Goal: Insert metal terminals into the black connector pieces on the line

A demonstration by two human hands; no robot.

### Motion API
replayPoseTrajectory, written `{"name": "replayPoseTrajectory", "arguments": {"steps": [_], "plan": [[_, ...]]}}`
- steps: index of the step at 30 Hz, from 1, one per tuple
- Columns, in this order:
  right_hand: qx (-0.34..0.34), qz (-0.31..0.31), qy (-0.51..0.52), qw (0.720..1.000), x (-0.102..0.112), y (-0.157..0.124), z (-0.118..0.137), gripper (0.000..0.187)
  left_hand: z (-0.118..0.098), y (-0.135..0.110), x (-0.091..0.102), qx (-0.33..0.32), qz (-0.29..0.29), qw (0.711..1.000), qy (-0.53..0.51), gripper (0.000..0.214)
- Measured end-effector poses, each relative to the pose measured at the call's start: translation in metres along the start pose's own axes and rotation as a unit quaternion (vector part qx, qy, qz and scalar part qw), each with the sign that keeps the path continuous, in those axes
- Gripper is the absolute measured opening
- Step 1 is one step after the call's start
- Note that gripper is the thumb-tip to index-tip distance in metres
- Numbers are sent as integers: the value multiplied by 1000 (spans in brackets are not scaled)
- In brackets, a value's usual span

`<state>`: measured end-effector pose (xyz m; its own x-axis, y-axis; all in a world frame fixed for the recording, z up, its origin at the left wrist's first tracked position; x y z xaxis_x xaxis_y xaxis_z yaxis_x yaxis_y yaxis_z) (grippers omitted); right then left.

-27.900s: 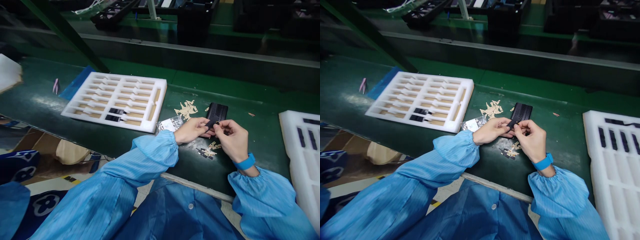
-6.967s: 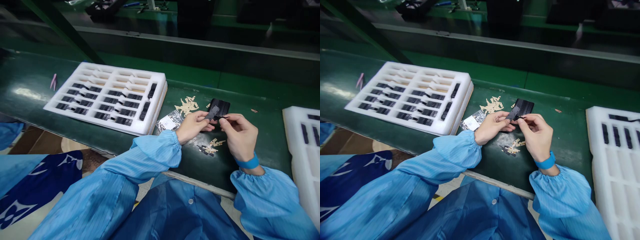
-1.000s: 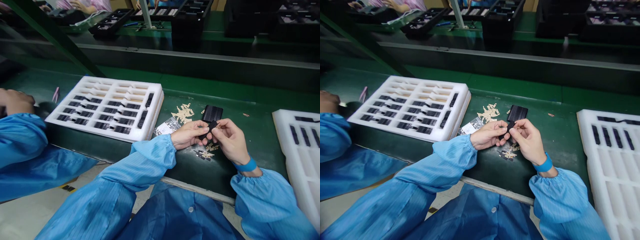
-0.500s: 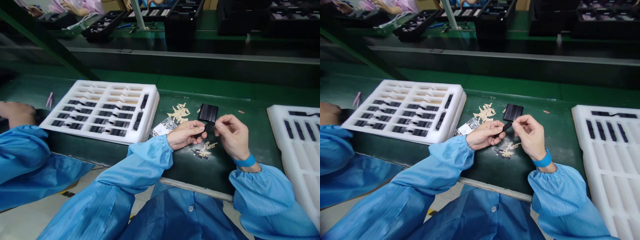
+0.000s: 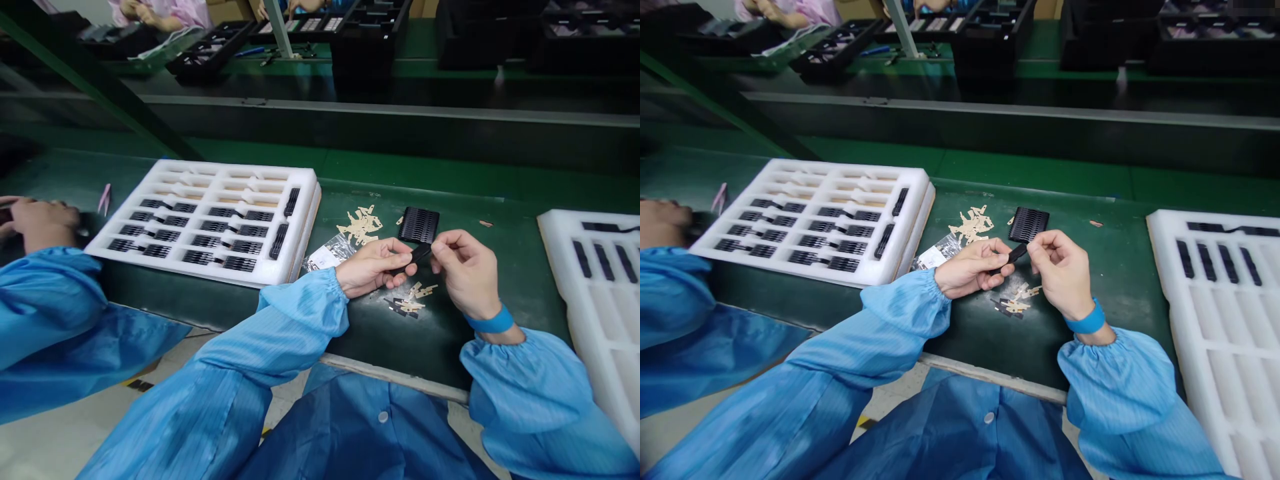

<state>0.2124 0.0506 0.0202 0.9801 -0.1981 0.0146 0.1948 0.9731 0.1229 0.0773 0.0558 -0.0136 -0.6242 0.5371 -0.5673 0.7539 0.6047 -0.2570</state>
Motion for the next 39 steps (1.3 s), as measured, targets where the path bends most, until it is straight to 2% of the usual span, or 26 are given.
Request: {"name": "replayPoseTrajectory", "arguments": {"steps": [7,9,11,15,21,26,29,35,37,39], "plan": [[-46,20,65,997,-2,3,-17,22,-1,1,4,-26,-14,1000,6,44],[-46,4,68,997,1,3,-17,23,-1,1,6,-22,-24,999,6,44],[-42,16,67,997,-2,1,-14,30,-1,1,6,-19,-25,1000,3,44],[-59,103,81,990,-25,-11,-12,37,1,-1,0,-6,-4,1000,-3,44],[-123,102,186,969,-38,-20,-12,33,4,-5,-8,4,51,999,-5,45],[-173,121,217,953,-40,-19,-17,37,1,-5,-9,-6,53,999,5,38],[-158,115,220,956,-39,-18,-17,42,-2,-4,-8,-21,48,999,4,36],[-161,125,244,948,-42,-19,-20,34,-2,-4,-11,-26,64,998,10,39],[-135,118,207,962,-37,-16,-17,39,-4,-3,-6,-44,32,998,40,42],[-69,100,114,986,-29,-11,-8,39,-10,-1,1,-74,-18,994,81,44]]}}
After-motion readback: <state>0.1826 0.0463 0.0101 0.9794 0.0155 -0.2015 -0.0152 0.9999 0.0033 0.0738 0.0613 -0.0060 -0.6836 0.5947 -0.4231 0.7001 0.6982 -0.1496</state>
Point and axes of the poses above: each hand's wrist, its own y-axis towards the middle knuckle, its own x-axis out of the back of the hand, z = x × y, the point moved 9 cm from there along y, towards the middle knuckle, and after that the axes turned 5 degrees about y, right-handed, at the moved point
